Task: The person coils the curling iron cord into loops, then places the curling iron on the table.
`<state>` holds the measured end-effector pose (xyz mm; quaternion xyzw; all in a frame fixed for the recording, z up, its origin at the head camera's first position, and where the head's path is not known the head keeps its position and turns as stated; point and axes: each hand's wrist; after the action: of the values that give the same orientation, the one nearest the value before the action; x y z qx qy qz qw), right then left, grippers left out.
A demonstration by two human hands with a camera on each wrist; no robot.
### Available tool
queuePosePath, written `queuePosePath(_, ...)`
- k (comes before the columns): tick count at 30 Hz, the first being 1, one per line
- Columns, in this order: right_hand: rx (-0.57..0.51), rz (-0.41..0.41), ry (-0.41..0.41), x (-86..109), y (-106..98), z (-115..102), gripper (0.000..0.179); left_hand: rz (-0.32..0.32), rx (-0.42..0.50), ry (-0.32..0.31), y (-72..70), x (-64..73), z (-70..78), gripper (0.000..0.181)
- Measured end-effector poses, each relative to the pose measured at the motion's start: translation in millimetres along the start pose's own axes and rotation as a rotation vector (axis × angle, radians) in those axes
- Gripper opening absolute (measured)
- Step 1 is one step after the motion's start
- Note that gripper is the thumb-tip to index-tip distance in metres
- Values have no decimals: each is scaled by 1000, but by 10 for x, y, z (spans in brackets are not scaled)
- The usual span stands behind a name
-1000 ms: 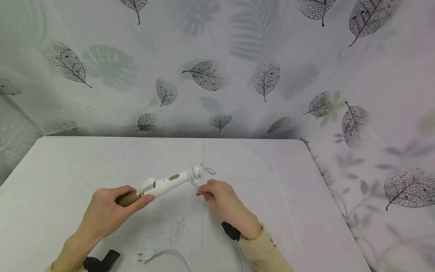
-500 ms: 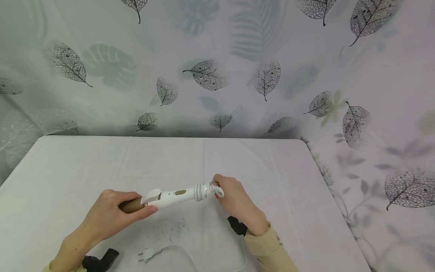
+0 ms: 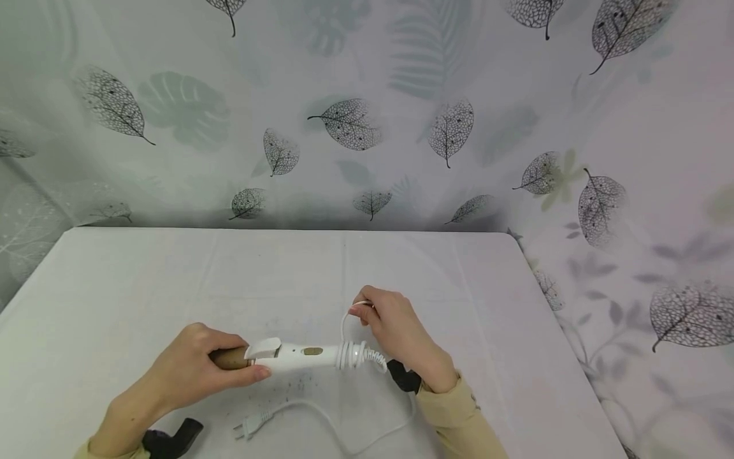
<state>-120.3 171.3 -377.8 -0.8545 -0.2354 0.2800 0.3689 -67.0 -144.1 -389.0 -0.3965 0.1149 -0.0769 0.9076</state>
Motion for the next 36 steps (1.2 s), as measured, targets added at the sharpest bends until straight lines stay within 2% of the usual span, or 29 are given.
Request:
queuePosePath(10,-20,106,-13,-10,-31,-54,11,-73,-86,-86,-14,-4,9,37)
queuePosePath(26,-49,225,-177,-3,-1,-155,10,-179,-180,-273,-37,-28,43,52)
queuePosePath(31,-72,229,-211,1,-2,-203,9,-206,-187,-362,-60,-41,56,57)
queuePosePath(36,-82,242,-260,-6,-11,-248,9,-193,-206,-438,-86,-54,63,65)
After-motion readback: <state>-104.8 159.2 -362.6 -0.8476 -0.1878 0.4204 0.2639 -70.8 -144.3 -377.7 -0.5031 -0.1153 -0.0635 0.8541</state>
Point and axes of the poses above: each hand's wrist, its own x-axis away from the middle knuckle, its own y-axis out of the palm, z = x × y, and after that the axes turned 15 degrees about -y, right-handed
